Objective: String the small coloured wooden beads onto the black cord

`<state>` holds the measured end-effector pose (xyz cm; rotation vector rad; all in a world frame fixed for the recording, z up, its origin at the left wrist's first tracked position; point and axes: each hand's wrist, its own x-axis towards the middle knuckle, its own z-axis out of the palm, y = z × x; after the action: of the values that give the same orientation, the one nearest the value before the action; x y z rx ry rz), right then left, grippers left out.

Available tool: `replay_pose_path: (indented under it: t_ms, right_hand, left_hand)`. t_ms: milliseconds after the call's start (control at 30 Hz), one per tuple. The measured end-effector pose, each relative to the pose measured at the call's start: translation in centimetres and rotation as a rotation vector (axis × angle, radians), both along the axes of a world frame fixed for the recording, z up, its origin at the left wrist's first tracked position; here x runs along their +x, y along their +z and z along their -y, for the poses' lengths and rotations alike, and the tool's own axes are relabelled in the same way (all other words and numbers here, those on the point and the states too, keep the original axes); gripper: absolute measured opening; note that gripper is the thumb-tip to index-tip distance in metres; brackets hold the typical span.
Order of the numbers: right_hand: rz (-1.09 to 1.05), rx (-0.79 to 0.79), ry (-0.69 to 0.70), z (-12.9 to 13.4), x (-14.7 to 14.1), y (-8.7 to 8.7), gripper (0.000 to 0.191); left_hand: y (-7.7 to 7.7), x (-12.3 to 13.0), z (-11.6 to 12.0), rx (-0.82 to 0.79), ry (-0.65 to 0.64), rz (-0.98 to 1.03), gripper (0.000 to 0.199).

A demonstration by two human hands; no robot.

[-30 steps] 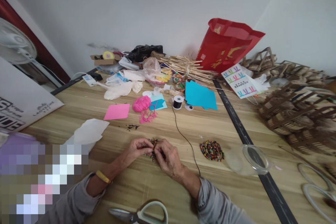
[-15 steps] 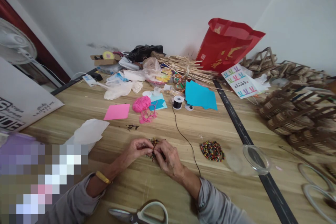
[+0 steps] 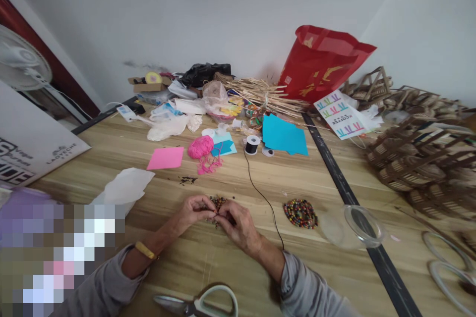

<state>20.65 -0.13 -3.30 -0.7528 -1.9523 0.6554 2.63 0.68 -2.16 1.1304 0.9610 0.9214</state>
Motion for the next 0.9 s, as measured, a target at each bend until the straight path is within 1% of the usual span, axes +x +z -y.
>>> replay_pose_path:
  t_ms: [167,367,533,600,733,833,900]
  right_hand:
    - [0.005,0.002,0.018,0.0,0.0,0.1,0.012]
    - [0.037,0.035,0.099,0.1,0.2,1.3,0.007]
    - [0.023,0.021,0.194,0.2,0.5,1.9,0.023]
    - [0.001,0.008,0.168,0.2,0.4,1.9,0.024]
    - [-0.009,-0.002,0.093,0.2,0.2,1.4,0.014]
    - [-0.004,0.009,0.075,0.1,0.1,0.9,0.006]
    - [-0.002,0.008,0.073,0.1,0.0,0.6,0.005]
  left_hand:
    - [0.1,0.0,0.0,0.030,-0.034,-0.012,0.024]
    - [0.4,-0.2,0.1,0.138,-0.095,-0.034,0.023]
    - [0.7,-0.4,0.2,0.095,-0.093,-0.040,0.023]
    - [1.0,-0.4,0.2,0.093,-0.086,-0.053,0.023]
    - [1.4,-0.3,0.3,0.102,-0.079,-0.081,0.022]
    - [1.4,-0.3,0.3,0.125,-0.078,-0.115,0.020]
    - [1.2,-0.3,0.3,0.146,-0.072,-0.138,0.019]
